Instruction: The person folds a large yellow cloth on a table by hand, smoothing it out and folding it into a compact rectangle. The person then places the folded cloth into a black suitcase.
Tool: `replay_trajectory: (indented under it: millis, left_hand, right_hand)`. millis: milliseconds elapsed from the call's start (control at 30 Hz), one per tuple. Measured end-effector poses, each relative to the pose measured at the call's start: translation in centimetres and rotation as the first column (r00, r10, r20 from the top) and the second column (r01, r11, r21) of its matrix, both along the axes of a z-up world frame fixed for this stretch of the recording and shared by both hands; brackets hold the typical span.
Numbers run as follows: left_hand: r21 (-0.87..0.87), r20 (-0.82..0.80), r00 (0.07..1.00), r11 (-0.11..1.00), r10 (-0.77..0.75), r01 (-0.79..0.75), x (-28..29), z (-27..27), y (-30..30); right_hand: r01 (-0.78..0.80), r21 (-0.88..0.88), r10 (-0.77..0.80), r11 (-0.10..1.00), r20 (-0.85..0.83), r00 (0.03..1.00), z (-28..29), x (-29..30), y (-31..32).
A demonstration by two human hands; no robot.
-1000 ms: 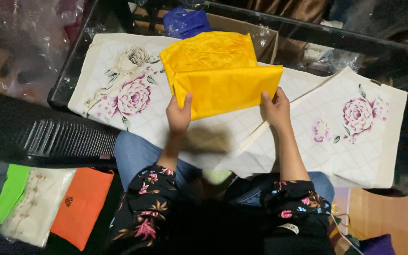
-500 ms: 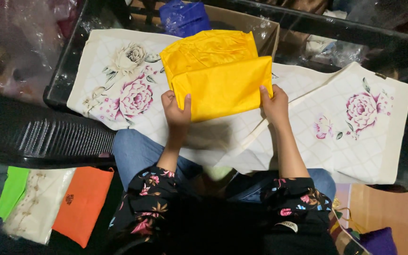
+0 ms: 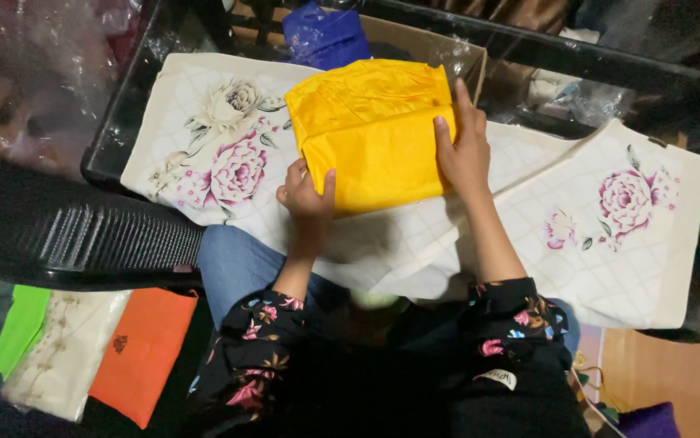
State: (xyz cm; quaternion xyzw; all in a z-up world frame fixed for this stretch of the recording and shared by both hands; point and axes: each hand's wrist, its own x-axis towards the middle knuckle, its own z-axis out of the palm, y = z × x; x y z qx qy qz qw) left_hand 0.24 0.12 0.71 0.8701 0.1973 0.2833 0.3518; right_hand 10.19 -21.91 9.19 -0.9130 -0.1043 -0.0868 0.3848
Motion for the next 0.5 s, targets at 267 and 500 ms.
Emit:
replay_trajectory:
  millis: [267, 500]
  left_hand:
    - [0.217, 0.039, 0.992, 0.970, -0.118, 0.107, 0.2, -3.5, 1.5]
    - [0.174, -0.185, 0.979, 0.983, 0.086, -0.053, 0.1, -3.3, 0.2]
  right_hand:
    - [0.098, -0.203, -0.120, 0.974, -0.098, 0.988, -7.6, 4.2, -0.6]
    - [0.066, -0.325, -0.083, 0.943, -0.038, 0.996, -7.9, 4.0, -0.1]
